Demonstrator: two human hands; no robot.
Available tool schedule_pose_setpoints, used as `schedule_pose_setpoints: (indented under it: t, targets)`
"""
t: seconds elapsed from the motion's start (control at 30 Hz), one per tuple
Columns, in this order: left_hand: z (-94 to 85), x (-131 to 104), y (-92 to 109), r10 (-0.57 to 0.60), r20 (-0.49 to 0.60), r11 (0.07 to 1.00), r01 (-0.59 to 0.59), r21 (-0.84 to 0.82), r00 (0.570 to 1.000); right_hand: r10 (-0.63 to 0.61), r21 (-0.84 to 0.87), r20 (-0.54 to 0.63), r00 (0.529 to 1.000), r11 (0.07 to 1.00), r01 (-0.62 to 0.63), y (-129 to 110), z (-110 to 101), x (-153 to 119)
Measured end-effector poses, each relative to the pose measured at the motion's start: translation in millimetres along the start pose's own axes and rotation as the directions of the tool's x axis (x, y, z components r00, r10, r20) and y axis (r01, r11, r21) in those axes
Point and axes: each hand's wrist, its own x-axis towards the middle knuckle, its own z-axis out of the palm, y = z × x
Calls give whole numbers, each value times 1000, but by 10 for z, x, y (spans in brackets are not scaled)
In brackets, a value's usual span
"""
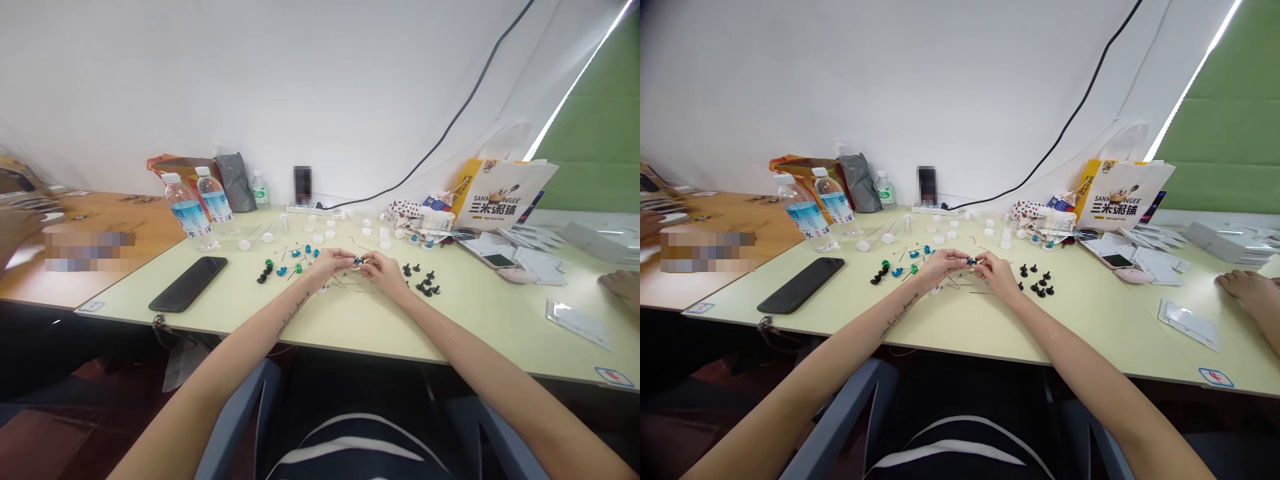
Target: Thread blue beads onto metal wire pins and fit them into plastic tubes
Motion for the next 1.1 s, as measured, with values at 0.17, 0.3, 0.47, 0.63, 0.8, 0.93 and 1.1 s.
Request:
schedule_pose_setpoints:
  t: [0.17, 0.3, 0.47, 0.63, 0.8, 0.93, 1.1]
  targets:
    - [-7, 9, -7, 2, -1, 1000, -2, 3, 1000, -1, 2, 6, 1000, 1000, 1, -2, 3, 4]
    - [-4, 6, -5, 2, -20, 1000, -2, -1, 1000, 0, 4, 10, 1000, 1000, 0, 8, 4, 5]
    - [-1, 3, -5, 4, -17, 1000, -4, -7, 1000, -7, 5, 8, 1000, 1000, 6, -2, -2, -2]
    - [-4, 8, -8, -1, -6, 1000, 1, -7, 1000, -10, 11, 10, 1000, 1000, 9, -6, -6, 2]
    - [-9, 12, -14, 1, 1, 1000, -1, -1, 1000, -2, 8, 10, 1000, 1000, 2, 15, -2, 10]
    - [-3, 10, -14, -3, -2, 1000, 3, -9, 1000, -3, 8, 11, 1000, 1000, 3, 33, -4, 13]
    - [7, -1, -3, 2, -31, 1000, -2, -5, 1000, -12, -5, 9, 1000, 1000, 12, 0, -5, 4]
